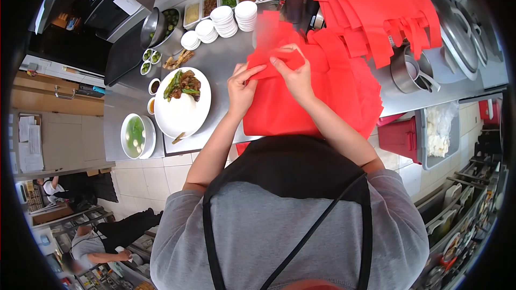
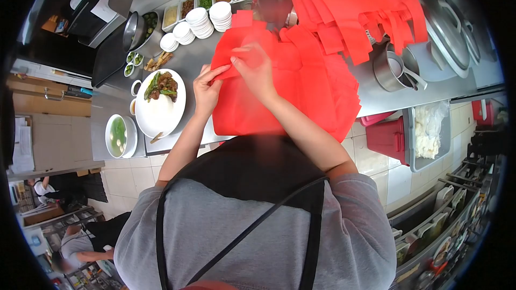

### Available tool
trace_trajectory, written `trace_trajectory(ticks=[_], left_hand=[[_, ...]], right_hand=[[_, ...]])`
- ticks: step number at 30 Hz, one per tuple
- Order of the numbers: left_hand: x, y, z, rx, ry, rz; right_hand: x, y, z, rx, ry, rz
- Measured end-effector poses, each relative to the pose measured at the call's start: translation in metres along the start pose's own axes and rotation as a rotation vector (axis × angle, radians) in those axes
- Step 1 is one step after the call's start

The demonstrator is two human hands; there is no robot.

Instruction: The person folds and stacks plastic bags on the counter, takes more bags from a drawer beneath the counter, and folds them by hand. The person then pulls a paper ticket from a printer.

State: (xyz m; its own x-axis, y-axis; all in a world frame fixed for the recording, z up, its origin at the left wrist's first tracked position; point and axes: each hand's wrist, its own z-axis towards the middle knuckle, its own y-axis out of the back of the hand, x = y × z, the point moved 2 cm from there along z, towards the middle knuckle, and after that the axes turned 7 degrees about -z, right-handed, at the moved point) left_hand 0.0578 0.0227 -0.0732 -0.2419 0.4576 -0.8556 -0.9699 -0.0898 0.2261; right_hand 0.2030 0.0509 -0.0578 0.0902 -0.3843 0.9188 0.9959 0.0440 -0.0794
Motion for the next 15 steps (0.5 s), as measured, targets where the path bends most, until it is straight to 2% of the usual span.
trace_trajectory(ticks=[2, 4, 7, 9, 10, 12, 13, 15], left_hand=[[-0.001, -0.002, 0.001, -0.002, 0.026, -0.016], [-0.009, -0.006, 0.003, -0.102, -0.031, 0.039], [-0.013, -0.009, 0.003, -0.086, -0.092, 0.196], [-0.017, -0.011, 0.002, -0.039, -0.144, 0.301], [-0.019, -0.012, 0.001, 0.007, -0.195, 0.407], [-0.02, -0.015, -0.001, 0.018, -0.27, 0.456], [-0.022, -0.017, -0.001, 0.026, -0.346, 0.506], [-0.026, -0.019, 0.001, 0.014, -0.338, 0.486]], right_hand=[[0.007, -0.001, -0.005, 0.02, -0.052, 0.106], [0.007, 0.001, -0.006, 0.039, -0.104, 0.211], [0.008, 0.004, -0.002, 0.261, 0.084, 0.116], [0.006, 0.003, 0.001, 0.158, -0.268, 0.33], [0.004, 0.0, 0.002, 0.157, -0.269, 0.33], [0.0, 0.0, 0.004, -0.041, -0.177, 0.018], [0.0, 0.0, 0.004, -0.042, -0.178, 0.017], [0.0, 0.002, 0.004, -0.057, -0.174, 0.071]])
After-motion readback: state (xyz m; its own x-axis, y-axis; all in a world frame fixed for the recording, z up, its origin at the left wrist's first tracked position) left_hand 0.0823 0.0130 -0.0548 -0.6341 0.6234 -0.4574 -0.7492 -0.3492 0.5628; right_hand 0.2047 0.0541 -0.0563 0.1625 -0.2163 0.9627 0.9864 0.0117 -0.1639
